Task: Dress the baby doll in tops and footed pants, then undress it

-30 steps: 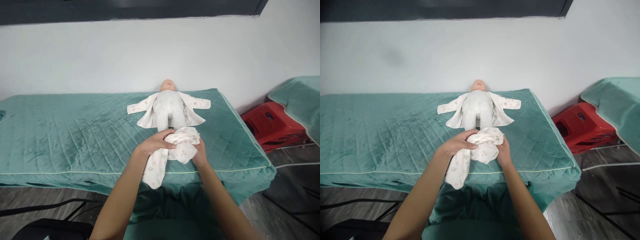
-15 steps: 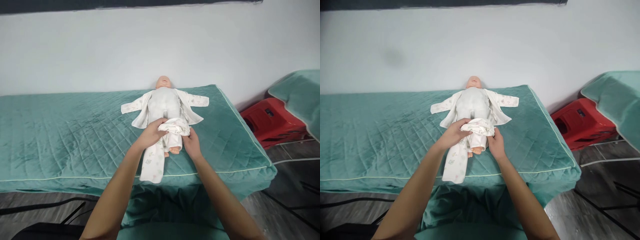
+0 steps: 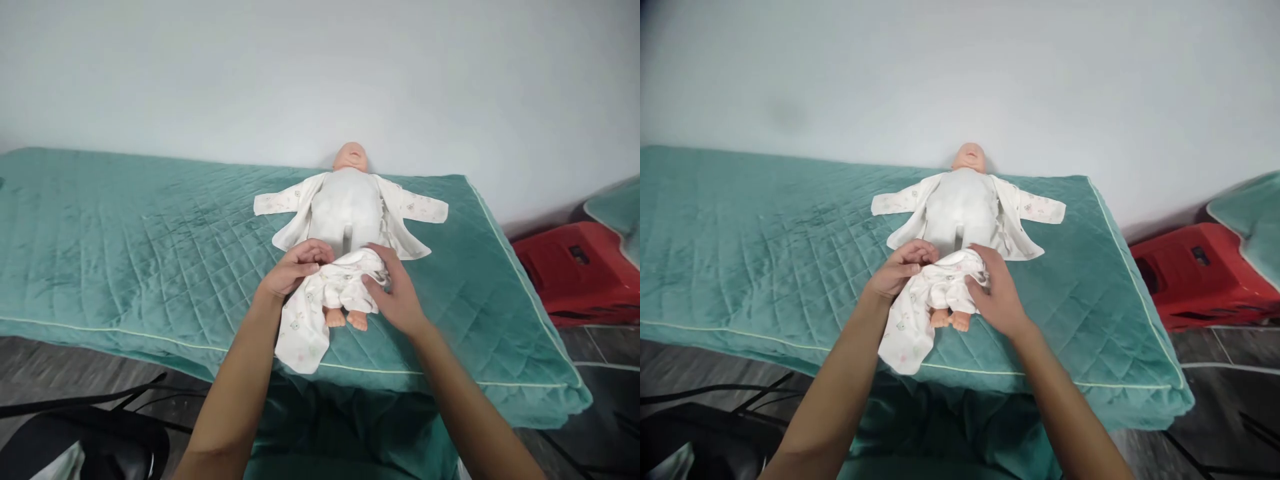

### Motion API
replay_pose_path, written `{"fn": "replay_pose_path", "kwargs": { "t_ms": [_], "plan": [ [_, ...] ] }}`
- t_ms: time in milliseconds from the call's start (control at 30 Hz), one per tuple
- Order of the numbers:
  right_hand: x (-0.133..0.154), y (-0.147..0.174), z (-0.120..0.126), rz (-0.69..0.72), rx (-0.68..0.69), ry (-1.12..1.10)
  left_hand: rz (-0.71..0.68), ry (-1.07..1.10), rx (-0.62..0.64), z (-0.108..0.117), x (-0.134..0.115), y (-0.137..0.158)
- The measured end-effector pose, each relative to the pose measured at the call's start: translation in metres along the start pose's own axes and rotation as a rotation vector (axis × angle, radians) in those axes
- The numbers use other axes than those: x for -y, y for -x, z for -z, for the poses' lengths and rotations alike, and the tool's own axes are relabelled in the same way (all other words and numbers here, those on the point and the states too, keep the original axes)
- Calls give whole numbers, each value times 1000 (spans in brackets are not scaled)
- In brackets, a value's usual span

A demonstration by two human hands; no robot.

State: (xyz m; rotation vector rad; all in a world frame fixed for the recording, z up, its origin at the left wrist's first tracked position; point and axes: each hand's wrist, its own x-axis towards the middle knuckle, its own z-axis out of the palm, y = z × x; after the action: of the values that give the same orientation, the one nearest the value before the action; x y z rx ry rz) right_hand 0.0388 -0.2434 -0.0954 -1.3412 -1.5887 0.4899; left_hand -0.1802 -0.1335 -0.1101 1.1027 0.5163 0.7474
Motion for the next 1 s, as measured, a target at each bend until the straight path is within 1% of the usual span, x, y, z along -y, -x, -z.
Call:
{"fn": "replay_pose_path", "kwargs": {
  "t_ms": [67,133,200,267,300,333,367,400,467,533,633,800,933,1000],
  "plan": [
    [13,-21,11,36,225,74,6,44,43,2,3,1],
    [24,-48,17,3,423,166,6,69,52,3,5,-1],
    [29,-76,18,-51,681,184,5,84,74,6,6,-4],
    [27,-99,12,-89,935,108,6,103,132,10,8,-8],
    [23,-108,7,-101,1032,41,9,115,161,12,9,-9],
    [18,-115,2,-113,1094,-42,12,132,178,14,9,-11],
    [11,-120,-4,-125,1123,-135,11,147,182,15,10,-11],
    [3,-122,-9,-140,1116,-229,8,160,176,16,11,-12],
    [-10,-122,-15,-173,1047,-381,4,173,147,17,11,-12],
    [-19,-118,-17,-202,961,-477,10,166,131,17,10,-12],
    [-23,-112,-17,-236,874,-574,38,136,161,14,6,-13],
    [-18,-108,-18,-291,852,-660,49,100,158,11,3,-13],
    [-13,-104,-20,-328,771,-633,69,50,129,11,5,-10],
    [-13,-101,-21,-342,718,-606,87,14,145,10,5,-8]
  ]
}}
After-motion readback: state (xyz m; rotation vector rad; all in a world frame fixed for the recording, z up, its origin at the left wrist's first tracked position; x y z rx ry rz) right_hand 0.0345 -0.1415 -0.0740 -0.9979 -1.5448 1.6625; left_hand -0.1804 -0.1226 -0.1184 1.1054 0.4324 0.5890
